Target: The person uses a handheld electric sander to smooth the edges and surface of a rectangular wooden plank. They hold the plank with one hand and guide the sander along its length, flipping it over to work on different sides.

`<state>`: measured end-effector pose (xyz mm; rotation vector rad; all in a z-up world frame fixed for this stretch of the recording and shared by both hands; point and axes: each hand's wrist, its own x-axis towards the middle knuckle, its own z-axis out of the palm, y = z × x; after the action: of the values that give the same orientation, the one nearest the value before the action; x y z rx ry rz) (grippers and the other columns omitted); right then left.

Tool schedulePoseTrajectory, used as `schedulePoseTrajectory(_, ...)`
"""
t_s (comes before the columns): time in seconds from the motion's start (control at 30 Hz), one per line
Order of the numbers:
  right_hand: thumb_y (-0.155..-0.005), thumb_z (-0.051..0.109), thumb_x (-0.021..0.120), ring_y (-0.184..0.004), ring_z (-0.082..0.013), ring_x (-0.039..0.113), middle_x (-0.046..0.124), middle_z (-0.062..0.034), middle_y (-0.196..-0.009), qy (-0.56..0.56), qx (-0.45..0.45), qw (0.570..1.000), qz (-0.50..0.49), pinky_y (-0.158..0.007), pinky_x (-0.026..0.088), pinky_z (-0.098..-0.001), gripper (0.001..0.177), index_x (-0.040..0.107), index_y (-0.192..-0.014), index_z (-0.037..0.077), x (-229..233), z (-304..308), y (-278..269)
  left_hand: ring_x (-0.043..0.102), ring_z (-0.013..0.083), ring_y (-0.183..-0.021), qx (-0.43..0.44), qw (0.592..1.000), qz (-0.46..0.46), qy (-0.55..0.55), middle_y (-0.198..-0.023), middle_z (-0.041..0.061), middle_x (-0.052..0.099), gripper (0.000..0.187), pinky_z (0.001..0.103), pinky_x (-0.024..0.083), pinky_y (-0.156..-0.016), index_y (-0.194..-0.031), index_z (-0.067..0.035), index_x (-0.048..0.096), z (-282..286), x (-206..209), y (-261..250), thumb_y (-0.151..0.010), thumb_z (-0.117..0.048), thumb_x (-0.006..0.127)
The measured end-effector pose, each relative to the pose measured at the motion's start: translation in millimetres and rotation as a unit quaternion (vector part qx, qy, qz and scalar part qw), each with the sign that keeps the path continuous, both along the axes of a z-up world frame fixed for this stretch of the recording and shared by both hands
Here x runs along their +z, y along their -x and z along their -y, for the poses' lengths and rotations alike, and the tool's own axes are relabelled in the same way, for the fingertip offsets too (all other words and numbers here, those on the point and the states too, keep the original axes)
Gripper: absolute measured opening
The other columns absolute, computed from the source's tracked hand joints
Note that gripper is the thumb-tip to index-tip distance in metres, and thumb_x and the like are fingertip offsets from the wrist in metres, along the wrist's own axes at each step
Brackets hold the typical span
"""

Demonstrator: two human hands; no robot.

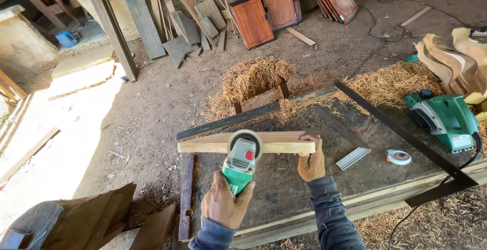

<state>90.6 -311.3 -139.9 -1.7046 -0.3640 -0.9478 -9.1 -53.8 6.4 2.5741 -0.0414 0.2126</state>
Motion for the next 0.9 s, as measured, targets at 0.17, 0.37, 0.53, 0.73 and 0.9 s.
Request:
schedulePoseTrajectory(0.17,-0.104,0.056,0.044,-0.102,-0.0242,0.061,0.055,-0.0127,-0.119,-0.003,0.017,1.0,-0.024,-0.085,0.054,-0.0399,0.055,0.044,-0.129,0.007,-1.0,0.4,-0.2,0.074,0.0279,-0.058,0.021,0.999,0.032,0.024,-0.084,0.017,0.072,0.055,0.043,0.064,-0.052,-0.096,-0.003,0.05,-25.8,-17.8,-3.1,-0.084,-0.05,0.073)
schedulePoseTrajectory(0.37,-0.106,0.055,0.044,-0.104,-0.0238,0.061,0.056,-0.0118,-0.119,0.016,-0.001,1.0,-0.008,-0.088,0.052,-0.0411,0.052,0.044,-0.13,0.008,-4.9,2.6,-2.7,0.073,0.03,-0.063,0.107,0.992,0.044,0.055,-0.078,0.019,0.075,0.058,0.045,0.059,-0.059,-0.096,-0.003,0.051,-27.9,-0.2,11.9,-0.078,-0.051,0.079)
schedulePoseTrajectory(0.53,-0.107,0.054,0.045,-0.105,-0.025,0.059,0.054,-0.0131,-0.12,0.016,0.002,1.0,0.0,-0.09,0.051,-0.0425,0.052,0.044,-0.13,0.008,-8.1,5.2,-3.5,0.075,0.0263,-0.06,0.033,0.995,0.064,0.072,-0.085,0.016,0.074,0.055,0.042,0.064,-0.054,-0.096,-0.003,0.051,-25.7,-27.7,7.1,-0.082,-0.051,0.074)
schedulePoseTrajectory(0.73,-0.108,0.053,0.046,-0.109,-0.0256,0.061,0.056,-0.0138,-0.119,0.019,-0.002,1.0,0.005,-0.094,0.05,-0.0425,0.051,0.045,-0.126,0.006,3.2,3.7,-1.7,0.074,0.0309,-0.061,0.007,0.998,0.049,0.043,-0.082,0.019,0.073,0.055,0.045,0.061,-0.057,-0.095,-0.001,0.051,1.0,-6.1,13.6,-0.083,-0.049,0.077)
schedulePoseTrajectory(0.9,-0.107,0.055,0.046,-0.11,-0.0252,0.06,0.057,-0.0144,-0.118,0.013,-0.005,1.0,0.011,-0.097,0.05,-0.0423,0.054,0.046,-0.126,0.004,-1.1,5.0,-4.5,0.074,0.0342,-0.063,0.0,0.996,0.065,0.064,-0.081,0.02,0.073,0.054,0.047,0.06,-0.057,-0.098,-0.001,0.051,-6.6,-8.1,9.6,-0.082,-0.046,0.077)
